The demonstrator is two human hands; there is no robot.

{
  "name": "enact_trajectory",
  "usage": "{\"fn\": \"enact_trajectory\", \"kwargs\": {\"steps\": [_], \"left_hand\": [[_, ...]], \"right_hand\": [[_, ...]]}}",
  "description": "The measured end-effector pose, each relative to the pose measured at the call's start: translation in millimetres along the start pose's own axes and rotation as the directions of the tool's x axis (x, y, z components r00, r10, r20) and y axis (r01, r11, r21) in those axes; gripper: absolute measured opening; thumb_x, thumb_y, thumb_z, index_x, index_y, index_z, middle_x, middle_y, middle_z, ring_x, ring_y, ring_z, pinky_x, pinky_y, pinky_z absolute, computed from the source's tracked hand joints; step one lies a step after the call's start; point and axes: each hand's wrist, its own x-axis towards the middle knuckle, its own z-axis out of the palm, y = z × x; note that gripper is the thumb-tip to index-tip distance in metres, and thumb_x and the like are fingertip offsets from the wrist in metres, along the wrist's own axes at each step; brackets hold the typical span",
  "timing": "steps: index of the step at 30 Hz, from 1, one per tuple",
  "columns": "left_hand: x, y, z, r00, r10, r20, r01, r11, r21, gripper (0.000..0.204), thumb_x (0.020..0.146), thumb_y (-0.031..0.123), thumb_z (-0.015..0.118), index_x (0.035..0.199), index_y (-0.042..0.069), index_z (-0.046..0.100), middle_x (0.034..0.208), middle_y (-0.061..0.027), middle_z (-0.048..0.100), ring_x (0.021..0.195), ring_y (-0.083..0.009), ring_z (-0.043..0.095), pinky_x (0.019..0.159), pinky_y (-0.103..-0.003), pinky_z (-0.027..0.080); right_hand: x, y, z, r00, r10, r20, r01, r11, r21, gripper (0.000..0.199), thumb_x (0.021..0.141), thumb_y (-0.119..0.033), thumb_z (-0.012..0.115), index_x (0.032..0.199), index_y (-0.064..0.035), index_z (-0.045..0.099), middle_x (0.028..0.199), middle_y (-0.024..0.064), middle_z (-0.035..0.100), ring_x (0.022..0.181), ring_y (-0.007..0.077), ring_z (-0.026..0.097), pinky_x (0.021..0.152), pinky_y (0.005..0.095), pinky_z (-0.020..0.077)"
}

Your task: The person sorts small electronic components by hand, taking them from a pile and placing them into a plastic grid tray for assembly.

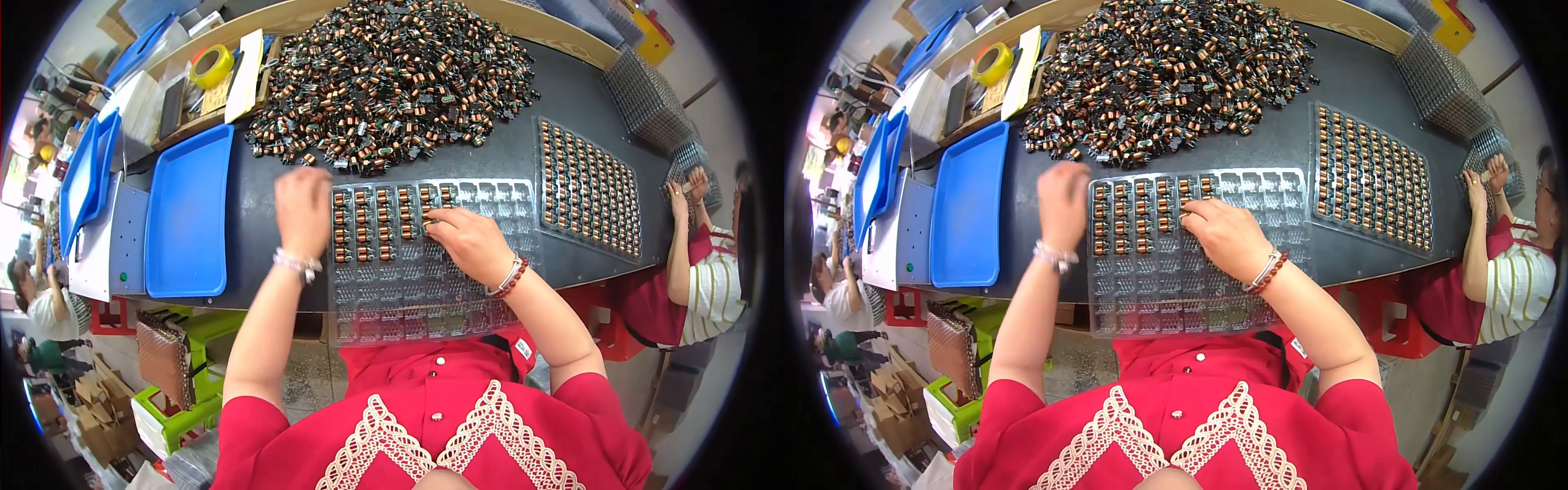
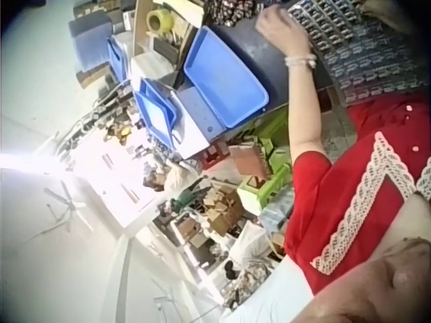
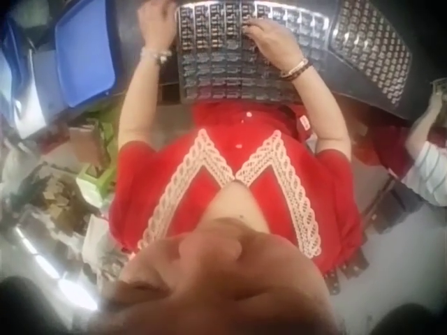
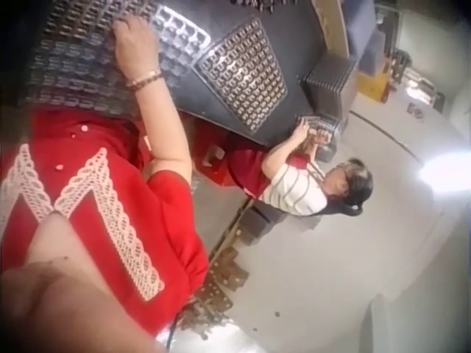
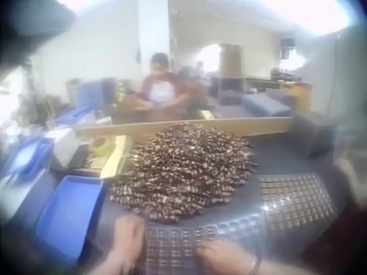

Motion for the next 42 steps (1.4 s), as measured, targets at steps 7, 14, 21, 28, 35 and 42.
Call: {"fn": "enact_trajectory", "kwargs": {"steps": [7, 14, 21, 28, 35, 42], "left_hand": [[28, -40, 20, 0.999, -0.026, -0.047, 0.035, 0.979, 0.199, 0.024, 0.084, 0.014, 0.065, 0.107, 0.012, 0.066, 0.106, -0.0073, 0.064, 0.1, -0.0303, 0.056, 0.088, -0.041, 0.045], [36, -22, 4, 0.979, -0.098, 0.181, 0.042, 0.956, 0.292, 0.018, 0.078, 0.003, 0.061, 0.095, 0.01, 0.062, 0.096, -0.0084, 0.062, 0.094, -0.0319, 0.056, 0.085, -0.043, 0.046], [28, -19, -12, 0.957, -0.035, 0.287, -0.007, 0.99, 0.144, 0.024, 0.079, 0.009, 0.065, 0.102, 0.012, 0.068, 0.092, -0.0081, 0.067, 0.091, -0.0303, 0.061, 0.08, -0.041, 0.049], [28, -16, -17, 0.959, -0.221, 0.177, 0.192, 0.967, 0.167, 0.024, 0.08, 0.023, 0.074, 0.078, 0.003, 0.06, 0.073, -0.0093, 0.065, 0.066, -0.0226, 0.062, 0.061, -0.034, 0.047], [9, -1, -10, 0.923, -0.28, 0.263, 0.381, 0.743, -0.549, 0.013, 0.09, 0.015, 0.067, 0.092, 0.003, 0.07, 0.072, 0.0034, 0.064, 0.06, -0.0048, 0.052, 0.055, -0.02, 0.044], [-24, 84, -14, 0.767, -0.125, 0.63, 0.522, 0.691, -0.499, 0.011, 0.083, 0.007, 0.072, 0.087, 0.003, 0.062, 0.088, -0.0028, 0.061, 0.076, -0.011, 0.062, 0.063, -0.026, 0.052]], "right_hand": [[-19, -22, 2, 0.994, 0.022, -0.107, -0.009, 0.993, 0.115, 0.012, 0.077, -0.01, 0.071, 0.088, -0.0088, 0.065, 0.098, 0.0041, 0.067, 0.084, 0.0216, 0.065, 0.068, 0.0327, 0.0541], [-23, -18, 3, 0.991, 0.066, -0.117, -0.058, 0.996, 0.075, 0.01, 0.076, -0.014, 0.073, 0.084, -0.0104, 0.067, 0.091, 0.0006, 0.067, 0.081, 0.0191, 0.062, 0.067, 0.0298, 0.0522], [-18, -21, -2, 0.995, 0.034, -0.097, -0.033, 0.999, 0.009, 0.009, 0.077, -0.016, 0.073, 0.082, -0.0095, 0.069, 0.099, 0.0015, 0.063, 0.086, 0.0206, 0.059, 0.071, 0.0316, 0.0516], [32, 14, 8, 0.962, 0.17, -0.215, -0.17, 0.985, 0.019, 0.021, 0.083, -0.02, 0.068, 0.102, -0.0124, 0.066, 0.101, 0.0041, 0.061, 0.092, 0.0236, 0.061, 0.071, 0.0349, 0.0528], [81, 64, 37, 0.926, 0.34, -0.161, -0.37, 0.903, -0.219, 0.025, 0.083, -0.017, 0.067, 0.107, -0.0127, 0.062, 0.101, 0.0038, 0.063, 0.085, 0.026, 0.065, 0.073, 0.0376, 0.0539], [77, 60, 37, 0.931, 0.284, -0.228, -0.327, 0.928, -0.181, 0.018, 0.082, -0.016, 0.067, 0.098, -0.0113, 0.061, 0.09, 0.007, 0.064, 0.09, 0.0262, 0.064, 0.073, 0.0407, 0.0532]]}}
